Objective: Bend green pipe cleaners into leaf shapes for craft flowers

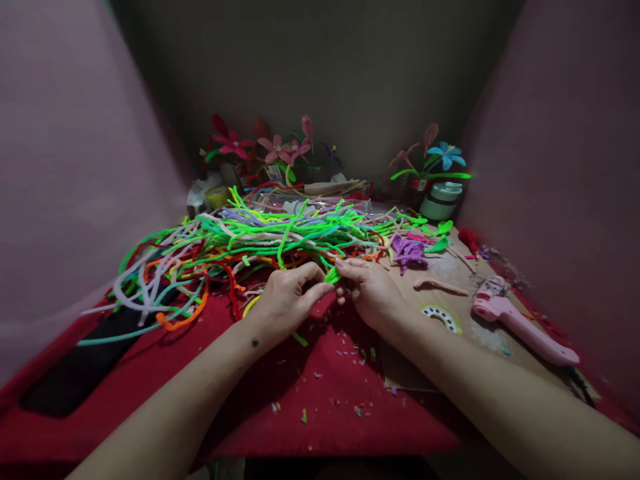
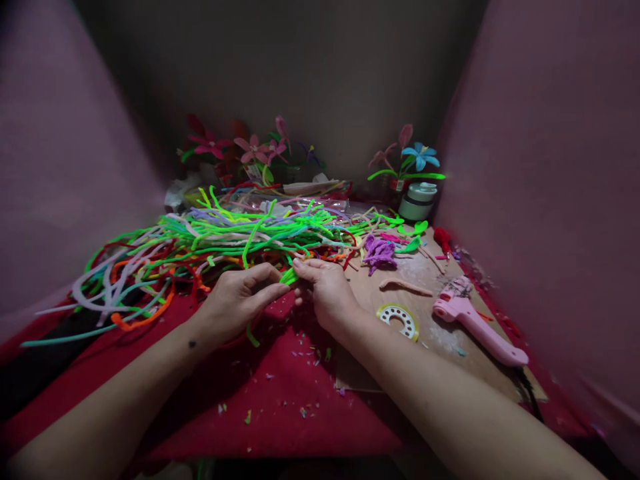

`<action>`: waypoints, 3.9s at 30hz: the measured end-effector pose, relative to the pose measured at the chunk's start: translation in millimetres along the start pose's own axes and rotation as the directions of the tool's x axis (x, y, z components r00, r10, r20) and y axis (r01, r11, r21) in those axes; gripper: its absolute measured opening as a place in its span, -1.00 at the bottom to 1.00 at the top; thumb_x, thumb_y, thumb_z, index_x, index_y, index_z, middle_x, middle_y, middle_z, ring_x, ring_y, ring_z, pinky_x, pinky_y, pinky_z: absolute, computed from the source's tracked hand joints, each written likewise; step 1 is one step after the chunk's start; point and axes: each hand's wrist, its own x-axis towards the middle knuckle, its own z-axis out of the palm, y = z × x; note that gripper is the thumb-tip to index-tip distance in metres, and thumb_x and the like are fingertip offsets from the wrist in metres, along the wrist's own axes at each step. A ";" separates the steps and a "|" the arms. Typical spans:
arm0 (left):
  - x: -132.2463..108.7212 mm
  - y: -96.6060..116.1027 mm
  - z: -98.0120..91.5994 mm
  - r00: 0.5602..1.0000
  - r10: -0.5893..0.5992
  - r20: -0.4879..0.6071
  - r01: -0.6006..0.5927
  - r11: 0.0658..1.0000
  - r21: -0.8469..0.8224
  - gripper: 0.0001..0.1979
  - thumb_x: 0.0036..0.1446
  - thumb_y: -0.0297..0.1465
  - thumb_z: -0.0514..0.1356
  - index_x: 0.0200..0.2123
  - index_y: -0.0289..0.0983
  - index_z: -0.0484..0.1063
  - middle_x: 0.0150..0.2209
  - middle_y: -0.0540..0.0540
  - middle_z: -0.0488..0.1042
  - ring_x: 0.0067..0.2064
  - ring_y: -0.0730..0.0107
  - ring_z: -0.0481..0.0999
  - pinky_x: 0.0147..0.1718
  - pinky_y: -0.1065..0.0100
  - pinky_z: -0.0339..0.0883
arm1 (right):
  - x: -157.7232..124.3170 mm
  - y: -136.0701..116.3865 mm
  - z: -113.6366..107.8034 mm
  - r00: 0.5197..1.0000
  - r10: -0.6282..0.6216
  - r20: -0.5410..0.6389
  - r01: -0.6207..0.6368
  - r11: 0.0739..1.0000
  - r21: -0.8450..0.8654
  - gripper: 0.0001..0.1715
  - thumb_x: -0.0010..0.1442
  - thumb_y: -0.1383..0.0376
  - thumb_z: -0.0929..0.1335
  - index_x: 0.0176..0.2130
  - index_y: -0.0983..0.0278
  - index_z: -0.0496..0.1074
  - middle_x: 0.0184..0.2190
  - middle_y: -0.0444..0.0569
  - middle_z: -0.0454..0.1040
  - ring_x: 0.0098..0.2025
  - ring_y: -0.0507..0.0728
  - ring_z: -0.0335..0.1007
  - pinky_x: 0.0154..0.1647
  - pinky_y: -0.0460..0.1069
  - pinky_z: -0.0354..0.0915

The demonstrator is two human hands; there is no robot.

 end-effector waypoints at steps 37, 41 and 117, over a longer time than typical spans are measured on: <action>5.9 2.0 -19.4 0.930 -0.352 0.107 0.365 0.849 -0.381 -0.74 -0.13 -0.25 0.26 -0.43 -0.34 0.44 -0.60 0.04 0.37 -0.60 0.58 0.24 -0.64 0.53 0.07 | -8.4 2.5 8.5 0.994 -0.050 0.100 0.060 0.993 -0.106 -0.79 -0.08 0.25 0.43 -0.57 0.35 0.39 -0.68 -0.20 0.26 -0.64 -0.08 0.09 -0.61 -0.11 -0.01; 6.1 0.6 -27.5 0.916 -0.353 0.189 0.385 0.648 -0.658 -0.68 -0.09 -0.26 0.25 -0.25 -0.29 0.45 -0.57 0.07 0.34 -0.64 0.66 0.16 -0.67 0.55 0.00 | -13.7 -0.4 11.5 0.978 -0.007 0.209 0.053 0.975 -0.218 -0.73 -0.03 0.22 0.40 -0.60 0.33 0.33 -0.73 -0.25 0.16 -0.69 -0.10 -0.02 -0.65 -0.10 -0.12; 5.8 -0.4 -14.2 0.950 -0.245 0.193 0.310 0.811 -0.496 -0.82 0.03 -0.31 0.10 -0.50 -0.31 0.32 -0.65 0.07 0.29 -0.64 0.55 0.26 -0.64 0.49 0.08 | -17.2 7.5 13.7 0.979 0.104 0.178 -0.045 0.950 -0.308 -0.78 -0.01 0.27 0.34 -0.60 0.34 0.36 -0.68 -0.14 0.35 -0.70 -0.08 0.12 -0.67 -0.11 0.03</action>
